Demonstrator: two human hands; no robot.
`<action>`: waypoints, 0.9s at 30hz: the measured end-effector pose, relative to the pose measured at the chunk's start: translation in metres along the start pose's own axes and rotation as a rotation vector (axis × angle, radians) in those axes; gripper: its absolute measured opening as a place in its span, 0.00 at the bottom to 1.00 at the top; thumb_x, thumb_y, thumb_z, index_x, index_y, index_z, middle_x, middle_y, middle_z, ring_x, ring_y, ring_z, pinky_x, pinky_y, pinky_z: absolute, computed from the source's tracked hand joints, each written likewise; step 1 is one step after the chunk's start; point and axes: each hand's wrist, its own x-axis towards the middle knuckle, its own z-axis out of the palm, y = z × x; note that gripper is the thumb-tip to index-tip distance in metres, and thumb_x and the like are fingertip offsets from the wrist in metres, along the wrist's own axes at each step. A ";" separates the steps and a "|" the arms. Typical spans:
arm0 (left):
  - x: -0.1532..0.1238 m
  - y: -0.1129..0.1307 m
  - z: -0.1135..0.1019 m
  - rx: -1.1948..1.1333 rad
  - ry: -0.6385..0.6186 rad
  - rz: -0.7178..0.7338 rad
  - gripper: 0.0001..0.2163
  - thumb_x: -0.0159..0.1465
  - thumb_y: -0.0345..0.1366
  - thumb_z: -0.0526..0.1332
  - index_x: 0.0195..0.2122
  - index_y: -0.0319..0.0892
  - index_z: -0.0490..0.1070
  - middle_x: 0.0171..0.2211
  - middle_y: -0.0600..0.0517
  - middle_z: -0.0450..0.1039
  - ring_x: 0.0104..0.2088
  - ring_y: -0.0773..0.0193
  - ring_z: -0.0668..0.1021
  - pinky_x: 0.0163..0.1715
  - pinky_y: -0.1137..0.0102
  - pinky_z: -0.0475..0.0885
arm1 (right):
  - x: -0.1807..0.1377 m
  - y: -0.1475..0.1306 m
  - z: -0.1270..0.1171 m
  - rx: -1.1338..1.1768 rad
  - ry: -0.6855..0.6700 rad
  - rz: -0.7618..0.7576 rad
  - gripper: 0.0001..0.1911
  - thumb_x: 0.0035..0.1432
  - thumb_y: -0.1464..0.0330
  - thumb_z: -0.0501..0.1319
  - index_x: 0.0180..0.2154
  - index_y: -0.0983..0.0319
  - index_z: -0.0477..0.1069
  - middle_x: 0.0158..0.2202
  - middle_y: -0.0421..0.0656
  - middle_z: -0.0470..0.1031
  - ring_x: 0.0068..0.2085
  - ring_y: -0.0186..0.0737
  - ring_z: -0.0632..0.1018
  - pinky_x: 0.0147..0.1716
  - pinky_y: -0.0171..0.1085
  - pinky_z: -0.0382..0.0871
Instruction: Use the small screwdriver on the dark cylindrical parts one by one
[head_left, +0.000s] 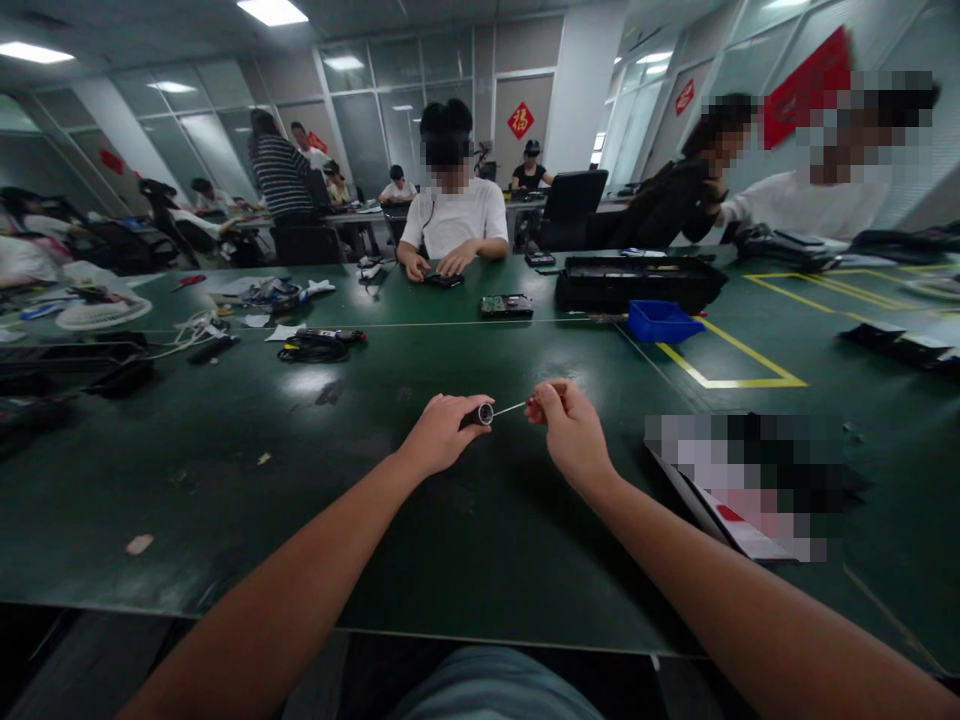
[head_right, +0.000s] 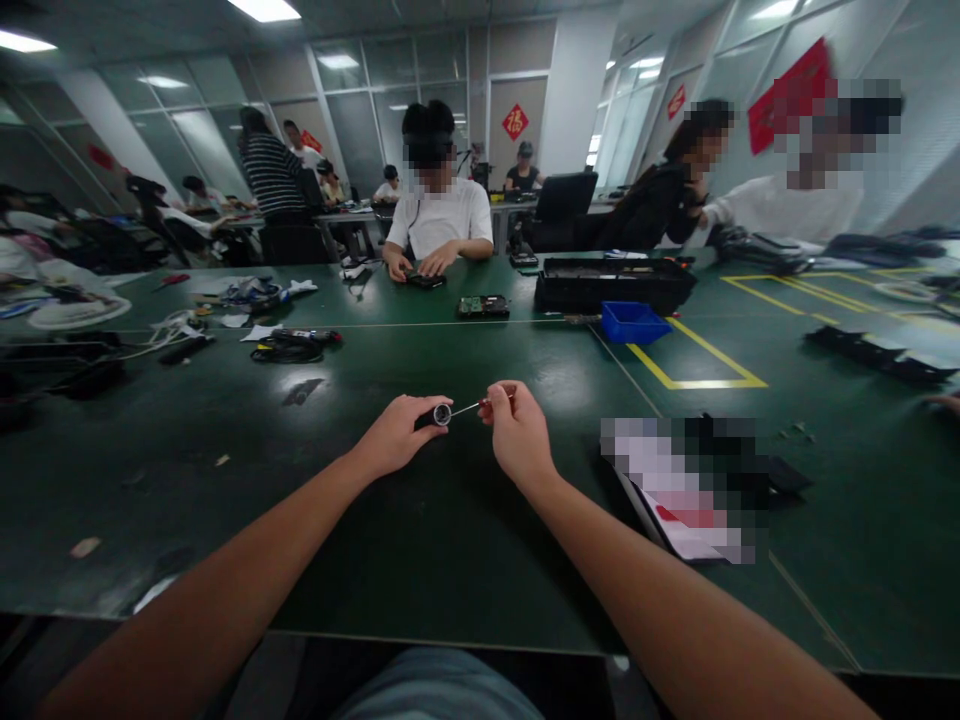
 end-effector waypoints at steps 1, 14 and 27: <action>0.000 0.000 0.000 -0.002 0.000 0.003 0.17 0.67 0.37 0.64 0.57 0.47 0.72 0.50 0.49 0.78 0.50 0.53 0.77 0.55 0.55 0.66 | -0.001 -0.001 0.000 -0.040 -0.008 -0.017 0.14 0.65 0.55 0.56 0.38 0.59 0.69 0.32 0.42 0.77 0.33 0.41 0.77 0.36 0.43 0.73; 0.000 -0.003 0.001 -0.046 0.053 0.005 0.17 0.65 0.36 0.66 0.56 0.48 0.74 0.47 0.49 0.78 0.48 0.54 0.75 0.54 0.56 0.66 | -0.005 -0.002 0.002 -0.099 -0.063 -0.050 0.13 0.67 0.57 0.54 0.41 0.59 0.69 0.34 0.43 0.77 0.35 0.42 0.79 0.37 0.43 0.73; 0.000 -0.004 0.001 -0.039 0.019 -0.042 0.17 0.65 0.37 0.67 0.55 0.47 0.75 0.45 0.49 0.79 0.46 0.53 0.76 0.52 0.56 0.67 | -0.008 -0.014 -0.006 -0.240 0.012 -0.196 0.13 0.70 0.58 0.52 0.42 0.58 0.68 0.35 0.43 0.78 0.36 0.43 0.79 0.39 0.44 0.71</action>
